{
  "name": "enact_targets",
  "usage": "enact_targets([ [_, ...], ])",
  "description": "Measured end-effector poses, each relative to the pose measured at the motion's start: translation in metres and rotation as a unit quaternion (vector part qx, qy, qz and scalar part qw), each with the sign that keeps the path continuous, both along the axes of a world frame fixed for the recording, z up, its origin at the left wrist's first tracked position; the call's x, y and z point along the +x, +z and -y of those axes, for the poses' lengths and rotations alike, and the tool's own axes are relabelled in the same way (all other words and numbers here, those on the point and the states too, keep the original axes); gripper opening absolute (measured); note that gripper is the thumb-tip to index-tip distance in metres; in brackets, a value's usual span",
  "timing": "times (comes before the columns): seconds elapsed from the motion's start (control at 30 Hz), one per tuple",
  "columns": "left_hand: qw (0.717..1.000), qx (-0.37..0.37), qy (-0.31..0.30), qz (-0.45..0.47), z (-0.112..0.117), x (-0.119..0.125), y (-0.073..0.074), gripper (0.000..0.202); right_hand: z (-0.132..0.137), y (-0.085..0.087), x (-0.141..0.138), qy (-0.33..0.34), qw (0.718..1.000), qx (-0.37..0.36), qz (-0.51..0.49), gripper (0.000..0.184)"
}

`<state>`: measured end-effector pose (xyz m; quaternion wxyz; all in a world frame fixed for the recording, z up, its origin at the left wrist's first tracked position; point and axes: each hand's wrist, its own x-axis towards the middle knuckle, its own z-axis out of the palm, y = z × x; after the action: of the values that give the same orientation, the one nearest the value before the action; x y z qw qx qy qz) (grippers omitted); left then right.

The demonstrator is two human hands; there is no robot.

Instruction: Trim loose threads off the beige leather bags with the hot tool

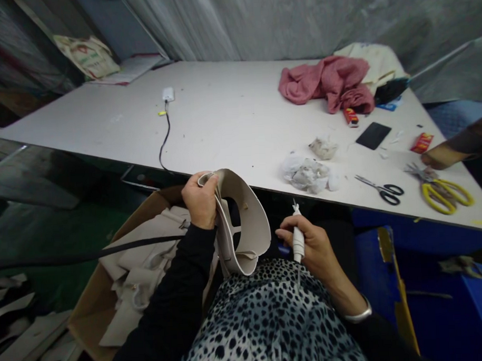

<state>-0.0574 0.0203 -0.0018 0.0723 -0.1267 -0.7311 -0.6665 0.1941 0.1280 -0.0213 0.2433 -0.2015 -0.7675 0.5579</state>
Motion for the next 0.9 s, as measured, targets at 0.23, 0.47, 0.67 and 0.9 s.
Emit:
enact_targets([
  [0.23,0.998,0.002,0.051,-0.047,0.004,0.004,0.018,0.019,0.011,0.003,-0.002,0.035,0.992,-0.103,0.062,0.033],
  [0.47,0.99,-0.026,0.087,-0.107,0.001,0.03,0.036,0.016,0.029,0.006,-0.014,0.001,0.99,-0.02,0.139,0.041],
  [0.67,0.99,-0.033,0.083,-0.113,0.005,0.039,0.033,0.014,0.042,-0.005,-0.008,0.012,0.988,0.022,0.156,0.035],
  [0.9,0.992,-0.03,0.038,-0.117,0.012,0.047,0.038,0.014,0.037,-0.025,-0.006,-0.029,0.992,0.0,0.12,0.026],
])
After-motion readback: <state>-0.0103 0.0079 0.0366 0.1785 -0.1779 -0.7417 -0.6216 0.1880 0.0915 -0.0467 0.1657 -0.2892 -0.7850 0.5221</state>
